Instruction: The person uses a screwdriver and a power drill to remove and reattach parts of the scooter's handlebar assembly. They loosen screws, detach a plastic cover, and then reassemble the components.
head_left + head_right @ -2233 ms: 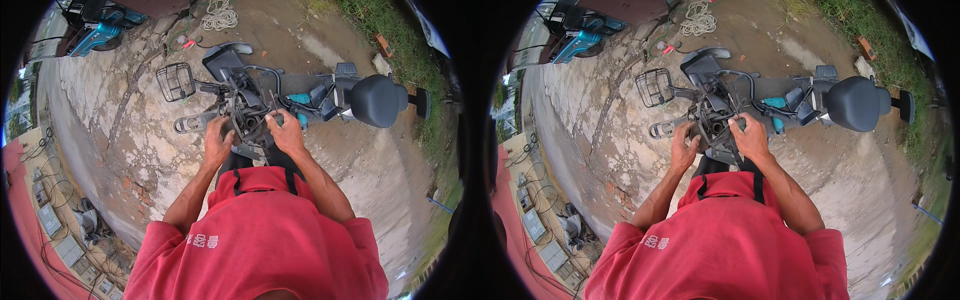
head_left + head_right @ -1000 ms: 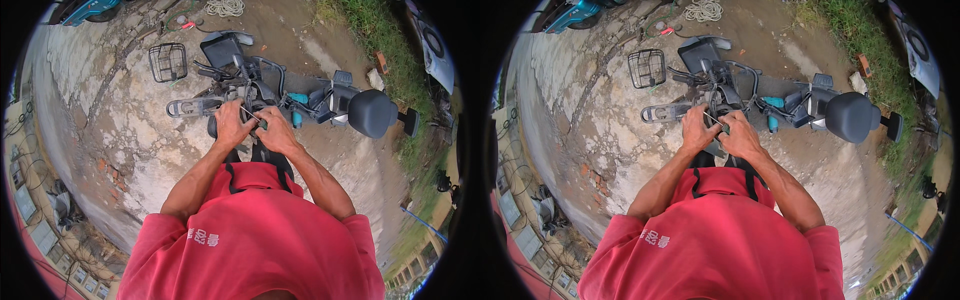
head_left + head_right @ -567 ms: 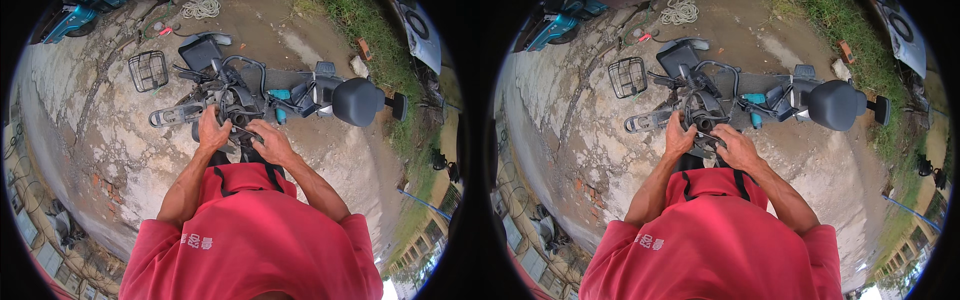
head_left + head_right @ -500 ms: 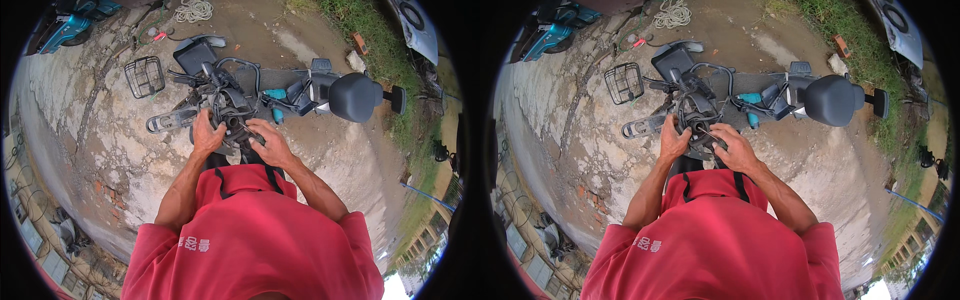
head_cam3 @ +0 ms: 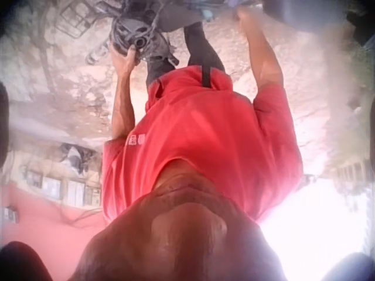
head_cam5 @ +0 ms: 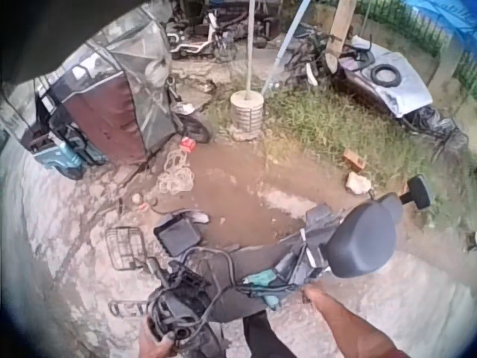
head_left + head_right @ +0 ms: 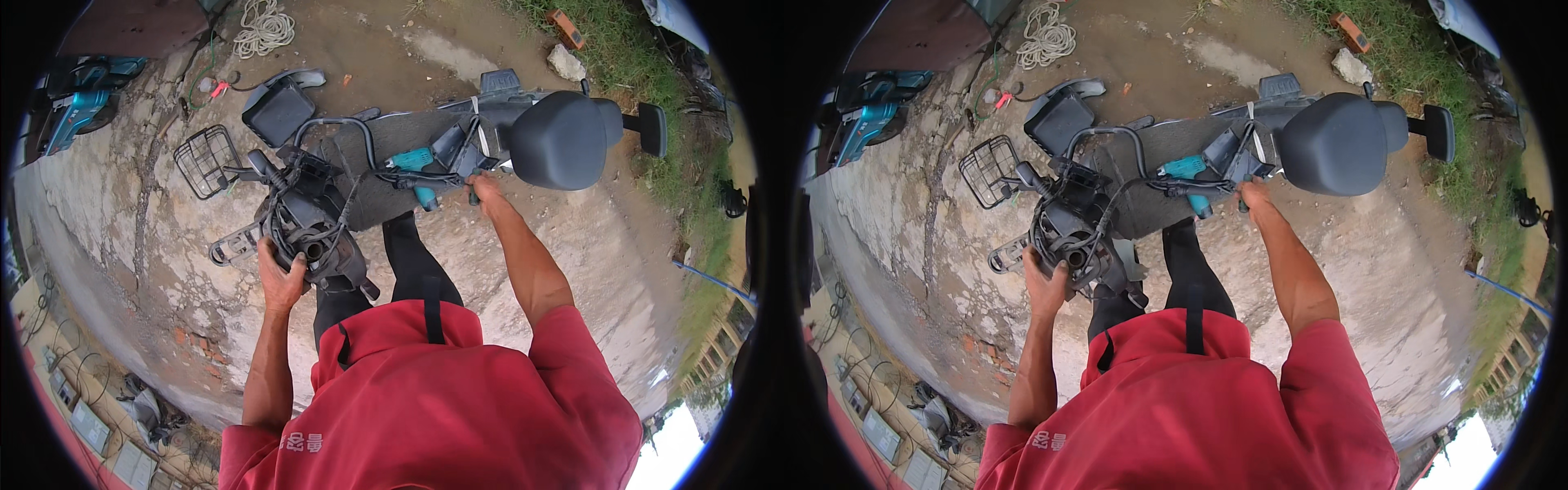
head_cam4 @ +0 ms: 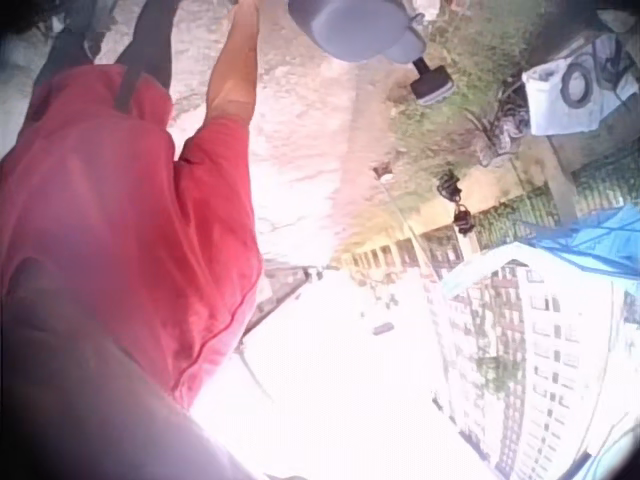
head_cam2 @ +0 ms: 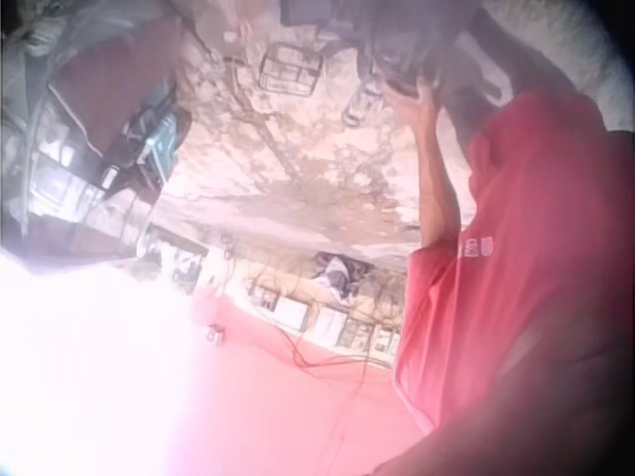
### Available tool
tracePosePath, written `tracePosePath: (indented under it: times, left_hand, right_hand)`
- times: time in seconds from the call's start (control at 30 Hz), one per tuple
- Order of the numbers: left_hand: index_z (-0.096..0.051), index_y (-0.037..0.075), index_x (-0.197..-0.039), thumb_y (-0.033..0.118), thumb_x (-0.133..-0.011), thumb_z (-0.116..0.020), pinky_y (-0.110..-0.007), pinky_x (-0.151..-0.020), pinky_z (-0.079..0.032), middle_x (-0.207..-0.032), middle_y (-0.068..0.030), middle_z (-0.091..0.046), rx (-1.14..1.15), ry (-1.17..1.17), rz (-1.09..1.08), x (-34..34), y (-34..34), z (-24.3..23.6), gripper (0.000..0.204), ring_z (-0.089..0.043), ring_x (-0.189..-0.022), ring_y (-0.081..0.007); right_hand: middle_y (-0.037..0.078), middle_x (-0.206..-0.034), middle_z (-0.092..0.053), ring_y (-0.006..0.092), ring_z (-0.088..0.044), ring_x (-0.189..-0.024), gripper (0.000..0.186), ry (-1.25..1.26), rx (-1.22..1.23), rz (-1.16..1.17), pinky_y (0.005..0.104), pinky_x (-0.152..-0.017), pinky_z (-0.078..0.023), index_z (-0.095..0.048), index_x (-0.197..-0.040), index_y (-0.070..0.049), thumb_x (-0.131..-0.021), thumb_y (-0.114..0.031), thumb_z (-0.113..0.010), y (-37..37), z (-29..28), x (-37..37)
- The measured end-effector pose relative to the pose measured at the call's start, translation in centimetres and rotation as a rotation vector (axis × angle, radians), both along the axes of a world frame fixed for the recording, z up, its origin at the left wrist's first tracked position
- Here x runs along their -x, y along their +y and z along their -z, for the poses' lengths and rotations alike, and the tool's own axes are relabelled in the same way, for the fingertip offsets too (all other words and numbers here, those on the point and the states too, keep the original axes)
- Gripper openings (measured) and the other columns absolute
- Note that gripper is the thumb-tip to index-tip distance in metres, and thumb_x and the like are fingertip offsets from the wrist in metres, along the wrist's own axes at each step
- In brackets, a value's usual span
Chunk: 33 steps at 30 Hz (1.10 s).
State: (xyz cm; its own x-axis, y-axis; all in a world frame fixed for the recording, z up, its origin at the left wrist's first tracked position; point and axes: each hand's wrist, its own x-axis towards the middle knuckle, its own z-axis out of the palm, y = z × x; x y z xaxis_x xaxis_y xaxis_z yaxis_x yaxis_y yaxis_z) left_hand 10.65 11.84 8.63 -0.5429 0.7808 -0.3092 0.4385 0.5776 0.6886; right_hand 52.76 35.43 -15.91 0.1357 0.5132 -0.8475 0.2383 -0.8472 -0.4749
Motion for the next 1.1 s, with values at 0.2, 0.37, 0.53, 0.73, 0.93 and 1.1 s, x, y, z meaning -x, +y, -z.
tracePosePath:
  times: [0.2,0.37,0.53,0.73,0.93,1.1]
  left_hand:
    - [-0.046,-0.003,-0.128,0.013,-0.08,-0.07,-0.04,-0.097,-0.047,-0.109,-0.0184,-0.058,-0.005,-0.088,-0.006,0.1,0.9,-1.1,0.056,-0.057,-0.103,-0.0268]
    - [-0.047,-0.004,-0.128,0.015,-0.082,-0.068,-0.042,-0.094,-0.049,-0.109,-0.0227,-0.061,-0.012,-0.066,0.009,0.2,1.0,-1.4,0.054,-0.062,-0.101,-0.0315]
    - [-0.051,-0.003,-0.123,0.014,-0.079,-0.072,-0.039,-0.091,-0.051,-0.101,-0.0185,-0.065,-0.007,-0.13,-0.072,0.3,1.3,-2.5,0.052,-0.064,-0.096,-0.028]
    - [-0.052,-0.001,-0.118,0.015,-0.073,-0.077,-0.037,-0.091,-0.051,-0.102,-0.0165,-0.065,-0.013,-0.234,-0.039,2.4,0.5,-2.1,0.054,-0.063,-0.096,-0.0247]
    - [-0.053,0.0,-0.119,0.021,-0.074,-0.076,-0.042,-0.094,-0.051,-0.109,-0.0203,-0.066,-0.076,-0.263,-0.014,2.7,-0.5,-0.8,0.055,-0.066,-0.107,-0.0341]
    - [-0.052,-0.001,-0.124,0.023,-0.075,-0.076,-0.043,-0.098,-0.05,-0.114,-0.0224,-0.065,-0.104,-0.261,0.021,3.0,-0.4,-1.8,0.06,-0.065,-0.111,-0.0363]
  right_hand:
    - [0.01,-0.125,-0.062,0.0193,-0.059,-0.106,0.064,-0.066,-0.005,0.049,0.0381,-0.077,-0.051,-0.054,-0.149,-0.011,-0.086,-0.014,-0.066,5.0,4.1,-0.7]
    - [0.011,-0.114,-0.072,0.015,-0.067,-0.095,0.047,-0.248,-0.27,-0.34,0.0286,-0.082,-0.054,-0.067,-0.132,-0.004,-0.087,-0.014,-0.073,6.1,5.1,-0.6]
    - [0.006,-0.102,-0.075,0.008,-0.066,-0.089,0.03,0.271,-0.454,-0.319,0.0247,-0.082,-0.054,-0.072,-0.116,0.0,-0.09,-0.012,-0.077,2.2,-15.2,12.8]
    - [0.009,-0.083,-0.069,0.0269,-0.069,-0.082,0.023,0.252,-0.966,-1.248,0.0397,-0.076,-0.055,-0.075,-0.096,-0.007,-0.075,-0.015,-0.082,-6.3,-31.3,25.2]
    - [0.012,-0.091,-0.071,0.0319,-0.069,-0.089,0.034,0.008,-1.165,-1.728,0.0463,-0.08,-0.054,-0.077,-0.104,-0.009,-0.075,-0.026,-0.083,-9.4,-29.9,29.2]
    - [0.01,-0.093,-0.071,0.0294,-0.071,-0.093,0.026,-0.135,-1.174,-1.857,0.0436,-0.078,-0.056,-0.074,-0.094,-0.008,-0.074,-0.024,-0.082,-10.5,-30.6,30.6]
